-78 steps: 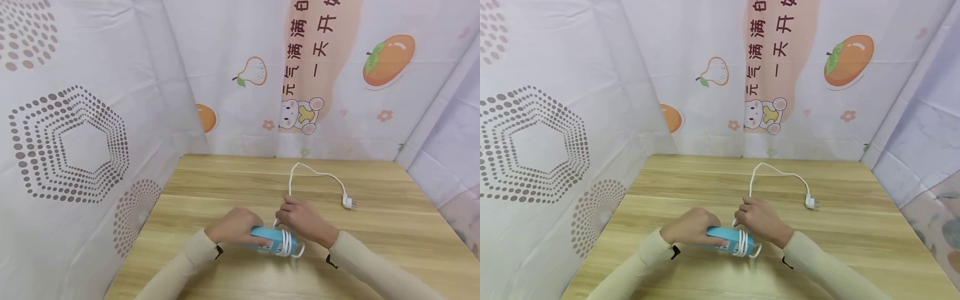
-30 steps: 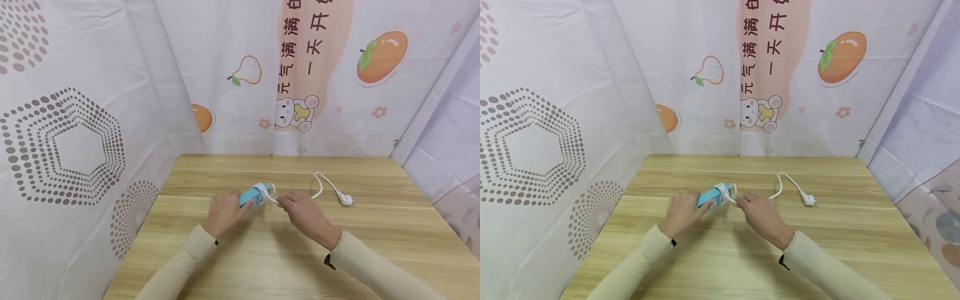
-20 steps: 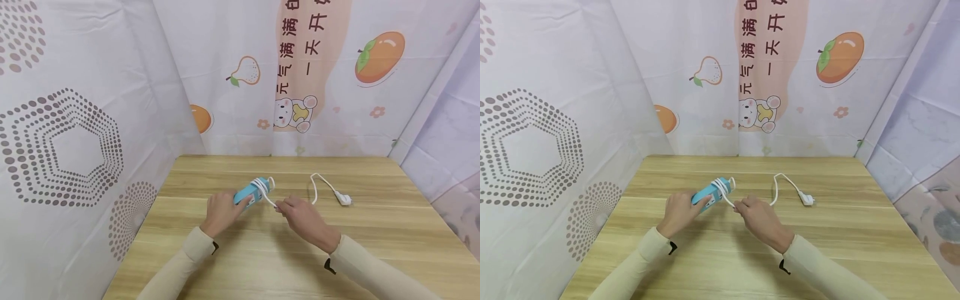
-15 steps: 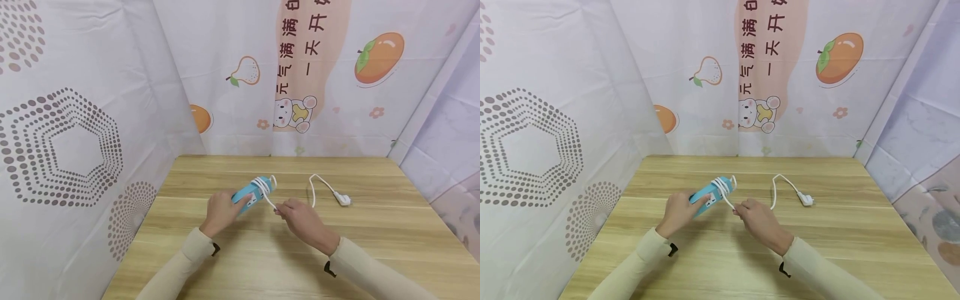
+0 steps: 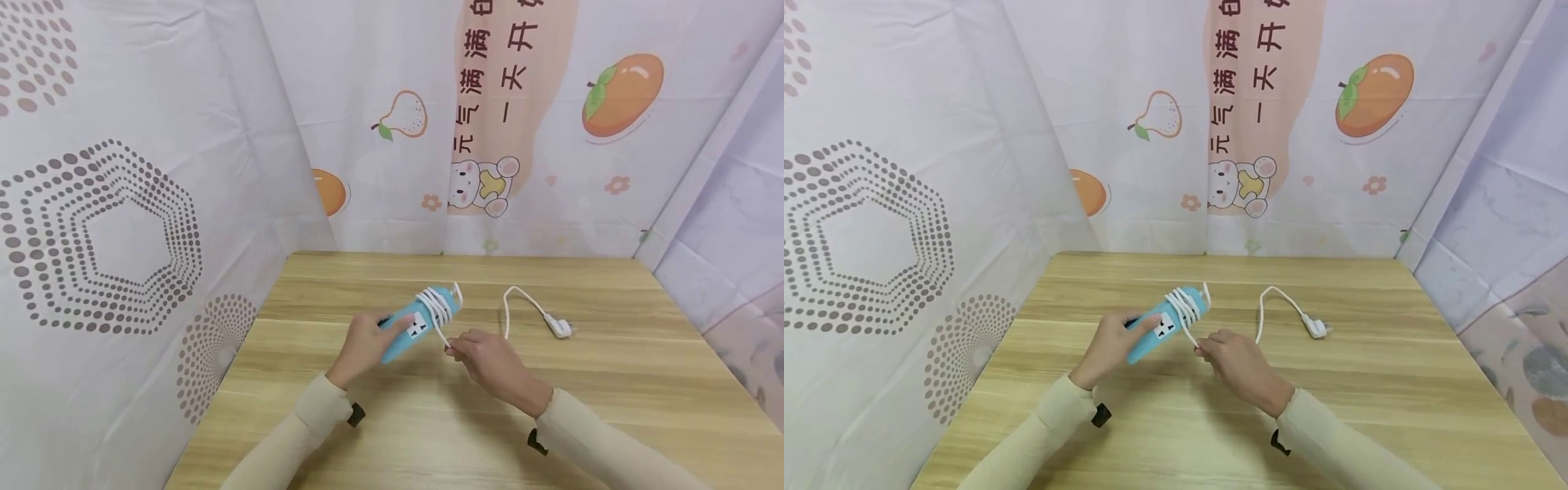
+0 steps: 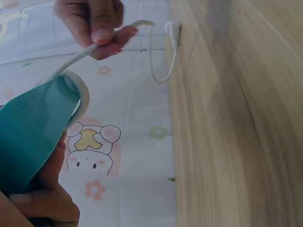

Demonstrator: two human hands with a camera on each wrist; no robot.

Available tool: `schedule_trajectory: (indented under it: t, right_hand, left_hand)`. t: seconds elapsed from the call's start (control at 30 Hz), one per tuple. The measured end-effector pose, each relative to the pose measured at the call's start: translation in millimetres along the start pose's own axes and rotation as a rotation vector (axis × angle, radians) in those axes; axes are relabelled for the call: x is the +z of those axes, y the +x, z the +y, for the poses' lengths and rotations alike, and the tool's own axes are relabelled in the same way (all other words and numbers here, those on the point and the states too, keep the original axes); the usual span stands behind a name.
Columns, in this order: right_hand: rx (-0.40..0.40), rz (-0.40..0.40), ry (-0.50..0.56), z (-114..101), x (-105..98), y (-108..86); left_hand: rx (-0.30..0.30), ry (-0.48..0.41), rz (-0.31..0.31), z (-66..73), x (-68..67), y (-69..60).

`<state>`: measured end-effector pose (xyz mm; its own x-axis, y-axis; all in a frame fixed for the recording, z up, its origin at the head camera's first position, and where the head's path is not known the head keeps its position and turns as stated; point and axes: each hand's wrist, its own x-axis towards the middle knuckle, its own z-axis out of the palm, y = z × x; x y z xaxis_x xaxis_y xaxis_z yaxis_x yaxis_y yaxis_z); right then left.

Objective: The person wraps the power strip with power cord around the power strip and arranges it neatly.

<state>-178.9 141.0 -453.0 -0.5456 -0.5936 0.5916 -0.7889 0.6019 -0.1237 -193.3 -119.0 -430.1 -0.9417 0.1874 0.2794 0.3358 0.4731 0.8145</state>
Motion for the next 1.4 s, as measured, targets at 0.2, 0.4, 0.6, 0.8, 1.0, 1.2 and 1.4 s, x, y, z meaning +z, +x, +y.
schedule_trajectory:
  t: [0.2, 0.4, 0.6, 0.8, 1.0, 1.2, 1.4]
  right_hand:
    - [-0.002, 0.001, 0.009, 5, 2, -0.4]
    - [0.021, -0.016, 0.026, 12, 5, -3.5]
    - [0.076, -0.097, -0.005, 19, 9, -9.6]
    - [-0.022, -0.04, 0.046, 25, 10, -10.1]
    - [-0.14, -0.12, 0.027, 24, 6, -1.6]
    - [-0.158, -0.139, -0.062, 22, 3, 0.5]
    - [-0.141, -0.103, -0.135, 18, 1, 2.4]
  left_hand:
    - [-0.025, -0.103, -0.057, 0.1, -1.7, -1.1]
    - [-0.062, -0.164, -0.125, -0.6, -5.1, -1.4]
    - [-0.046, -0.204, -0.269, -3.8, -10.8, -1.9]
    - [0.062, -0.203, -0.468, -2.8, -12.3, -2.4]
    - [0.176, -0.121, -0.649, 2.5, -9.4, -0.9]
    - [0.348, 0.162, -0.682, 2.3, 4.5, -0.3]
    - [0.377, 0.511, -0.554, -2.0, 21.6, -3.0]
